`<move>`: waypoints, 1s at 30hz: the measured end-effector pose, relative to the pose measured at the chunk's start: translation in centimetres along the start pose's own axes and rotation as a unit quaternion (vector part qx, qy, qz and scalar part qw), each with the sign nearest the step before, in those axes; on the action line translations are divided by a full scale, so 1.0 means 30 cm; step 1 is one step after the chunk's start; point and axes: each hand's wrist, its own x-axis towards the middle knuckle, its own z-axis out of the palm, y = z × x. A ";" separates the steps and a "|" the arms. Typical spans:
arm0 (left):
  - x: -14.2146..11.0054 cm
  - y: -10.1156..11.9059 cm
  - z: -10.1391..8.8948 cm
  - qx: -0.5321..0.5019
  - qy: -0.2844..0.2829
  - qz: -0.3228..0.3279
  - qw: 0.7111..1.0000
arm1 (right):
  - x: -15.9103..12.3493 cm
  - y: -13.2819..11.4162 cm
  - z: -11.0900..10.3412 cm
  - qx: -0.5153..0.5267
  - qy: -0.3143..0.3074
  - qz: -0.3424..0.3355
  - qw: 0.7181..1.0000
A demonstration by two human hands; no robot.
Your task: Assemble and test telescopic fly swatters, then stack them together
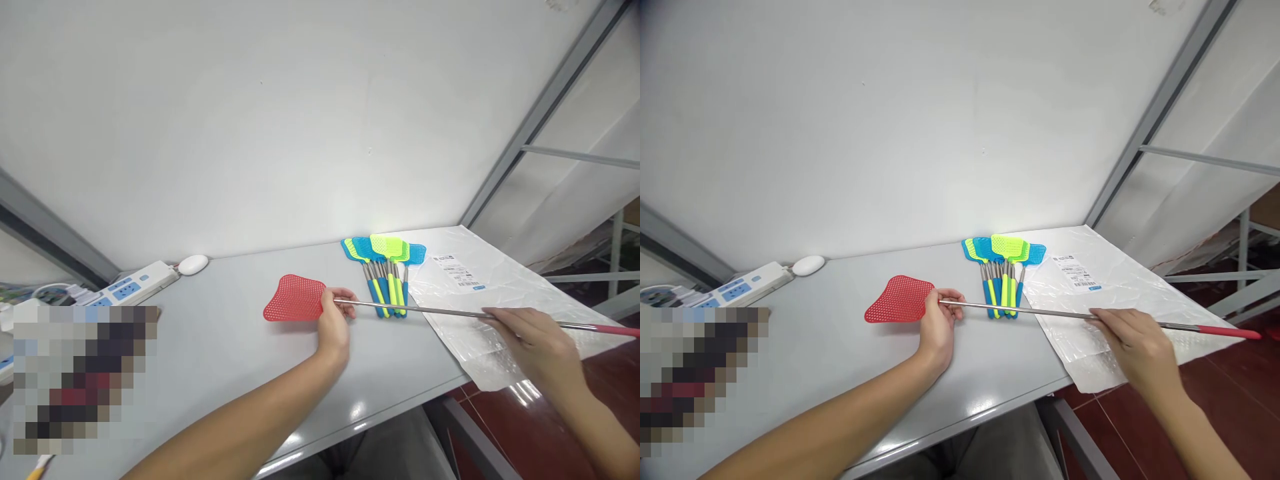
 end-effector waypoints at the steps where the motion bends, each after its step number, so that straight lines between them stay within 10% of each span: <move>1: -0.011 0.000 0.003 0.000 -0.005 -0.004 1.000 | 0.022 -0.039 0.003 0.022 0.001 -0.023 0.999; 23: -0.005 0.007 -0.007 0.000 -0.011 0.040 0.999 | 0.272 -0.456 -0.020 -0.019 -0.138 -0.104 0.985; 30: -0.084 0.021 0.028 0.019 -0.081 0.034 0.996 | 0.288 -0.597 0.068 0.123 -0.197 -0.047 0.972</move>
